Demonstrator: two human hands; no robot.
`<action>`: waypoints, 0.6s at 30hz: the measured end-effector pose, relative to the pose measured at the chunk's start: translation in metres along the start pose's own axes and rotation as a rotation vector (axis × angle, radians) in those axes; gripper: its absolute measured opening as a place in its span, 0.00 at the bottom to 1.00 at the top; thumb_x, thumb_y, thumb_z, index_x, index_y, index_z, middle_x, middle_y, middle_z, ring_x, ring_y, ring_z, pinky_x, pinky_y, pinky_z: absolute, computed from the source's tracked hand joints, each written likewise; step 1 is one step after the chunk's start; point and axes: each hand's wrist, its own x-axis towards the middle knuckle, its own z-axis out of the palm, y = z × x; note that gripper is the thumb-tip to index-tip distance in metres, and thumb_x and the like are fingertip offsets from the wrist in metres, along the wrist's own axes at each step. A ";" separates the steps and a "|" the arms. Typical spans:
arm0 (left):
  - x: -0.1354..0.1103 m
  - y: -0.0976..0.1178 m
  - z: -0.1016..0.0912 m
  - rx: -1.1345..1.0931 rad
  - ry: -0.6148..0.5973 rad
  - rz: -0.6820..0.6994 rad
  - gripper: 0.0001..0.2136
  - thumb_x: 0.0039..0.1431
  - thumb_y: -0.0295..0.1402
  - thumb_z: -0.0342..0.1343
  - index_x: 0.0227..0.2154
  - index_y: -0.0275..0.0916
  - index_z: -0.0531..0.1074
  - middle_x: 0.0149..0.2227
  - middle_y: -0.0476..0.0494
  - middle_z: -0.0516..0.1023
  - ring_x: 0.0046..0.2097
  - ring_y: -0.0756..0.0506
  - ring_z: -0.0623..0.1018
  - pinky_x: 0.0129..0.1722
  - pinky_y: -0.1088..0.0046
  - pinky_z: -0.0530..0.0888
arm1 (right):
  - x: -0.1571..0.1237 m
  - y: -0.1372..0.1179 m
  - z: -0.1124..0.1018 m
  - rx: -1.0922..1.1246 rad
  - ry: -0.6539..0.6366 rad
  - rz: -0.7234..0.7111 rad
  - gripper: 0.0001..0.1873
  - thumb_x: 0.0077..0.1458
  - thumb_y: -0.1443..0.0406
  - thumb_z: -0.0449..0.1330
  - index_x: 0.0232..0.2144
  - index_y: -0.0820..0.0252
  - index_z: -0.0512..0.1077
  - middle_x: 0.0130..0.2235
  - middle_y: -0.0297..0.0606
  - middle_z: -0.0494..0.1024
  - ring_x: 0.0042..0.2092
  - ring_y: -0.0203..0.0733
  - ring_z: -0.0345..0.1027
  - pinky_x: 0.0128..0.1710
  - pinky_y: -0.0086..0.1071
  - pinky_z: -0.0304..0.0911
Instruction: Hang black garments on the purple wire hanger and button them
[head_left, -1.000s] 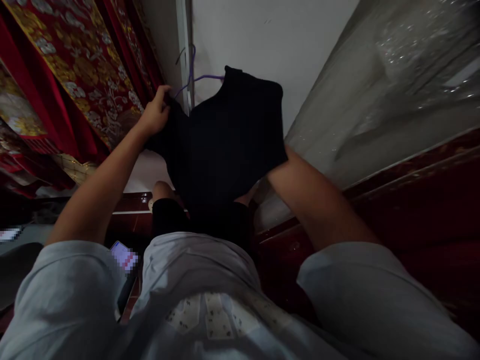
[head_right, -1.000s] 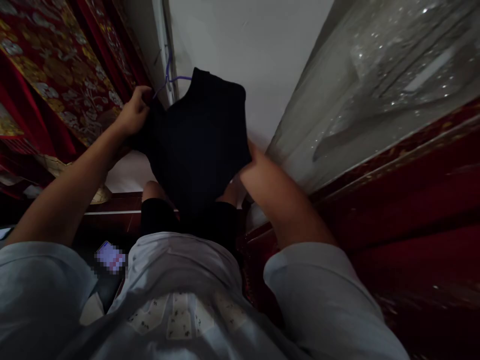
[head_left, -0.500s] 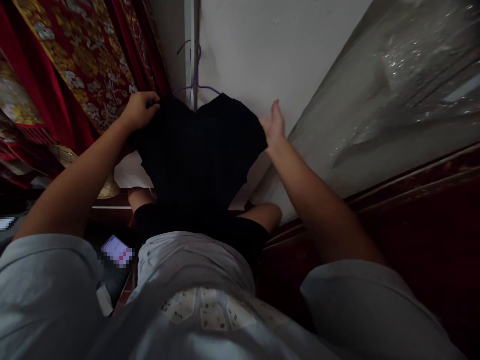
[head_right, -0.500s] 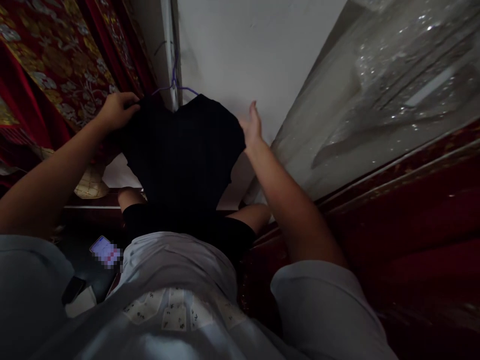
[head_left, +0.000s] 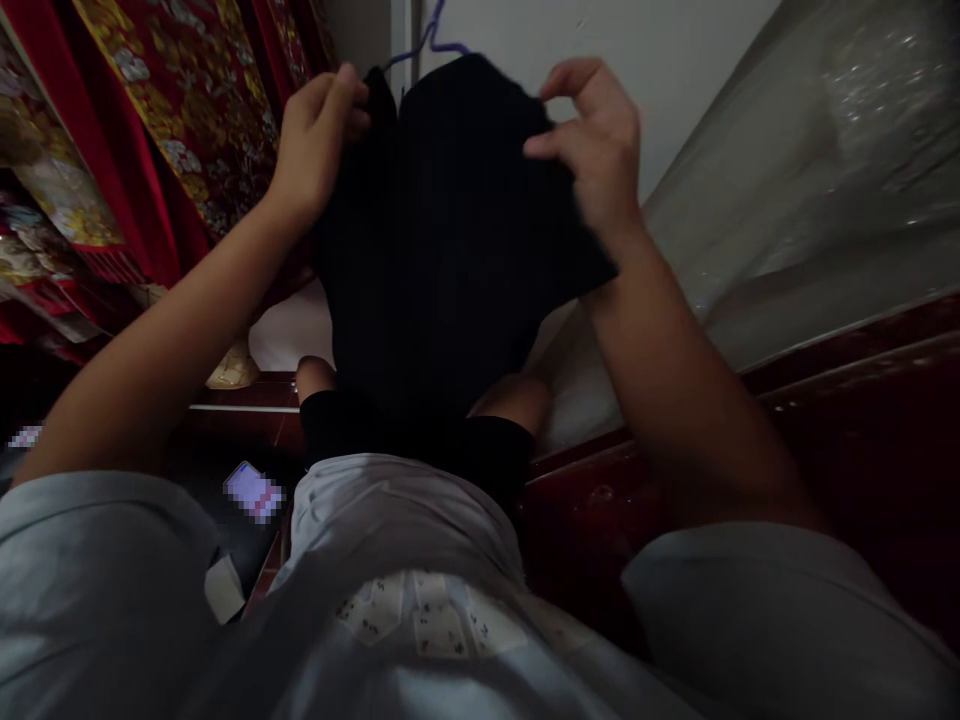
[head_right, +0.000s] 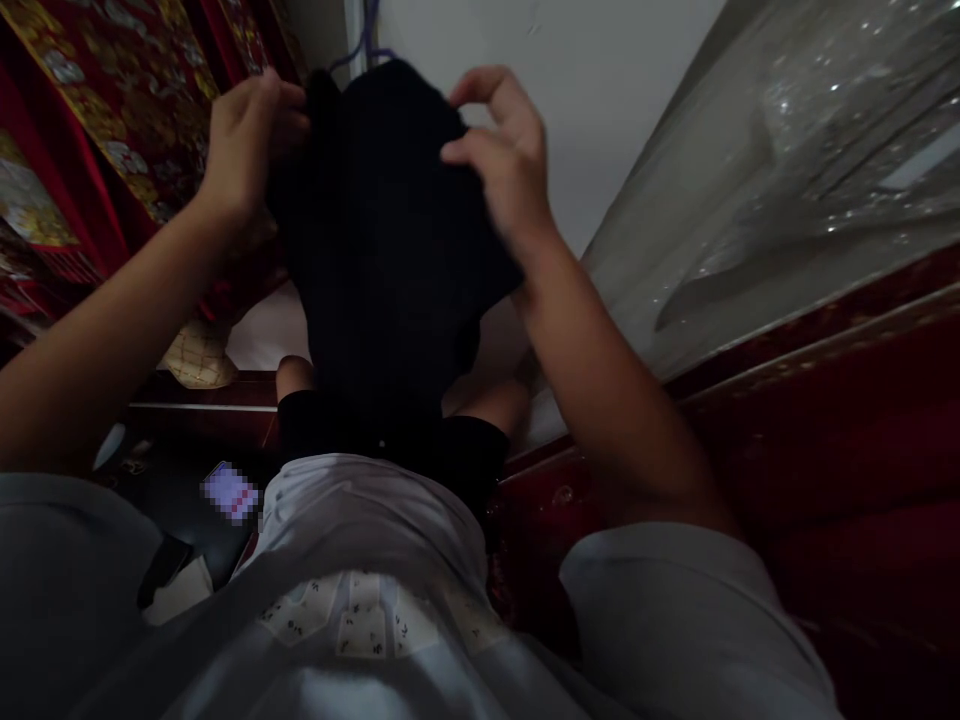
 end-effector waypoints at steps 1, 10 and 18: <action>-0.007 0.011 0.001 -0.147 -0.068 -0.124 0.23 0.82 0.36 0.32 0.49 0.27 0.71 0.40 0.45 0.78 0.49 0.46 0.81 0.52 0.67 0.73 | -0.016 -0.009 0.017 -0.012 -0.095 -0.016 0.16 0.47 0.69 0.64 0.38 0.51 0.66 0.29 0.29 0.64 0.27 0.35 0.54 0.27 0.30 0.56; -0.085 0.003 -0.007 -0.272 -0.513 -0.566 0.11 0.67 0.16 0.51 0.31 0.31 0.73 0.26 0.47 0.73 0.19 0.58 0.60 0.17 0.84 0.58 | -0.018 0.038 0.055 -0.171 -0.567 0.187 0.18 0.65 0.49 0.62 0.39 0.58 0.71 0.32 0.36 0.74 0.32 0.36 0.69 0.33 0.29 0.69; -0.050 -0.041 -0.065 -0.113 -0.226 -0.294 0.03 0.62 0.20 0.63 0.33 0.30 0.80 0.23 0.49 0.74 0.21 0.57 0.65 0.19 0.86 0.58 | -0.010 0.097 -0.001 -0.232 -0.397 0.455 0.19 0.60 0.48 0.67 0.36 0.57 0.76 0.40 0.42 0.81 0.45 0.47 0.77 0.45 0.41 0.75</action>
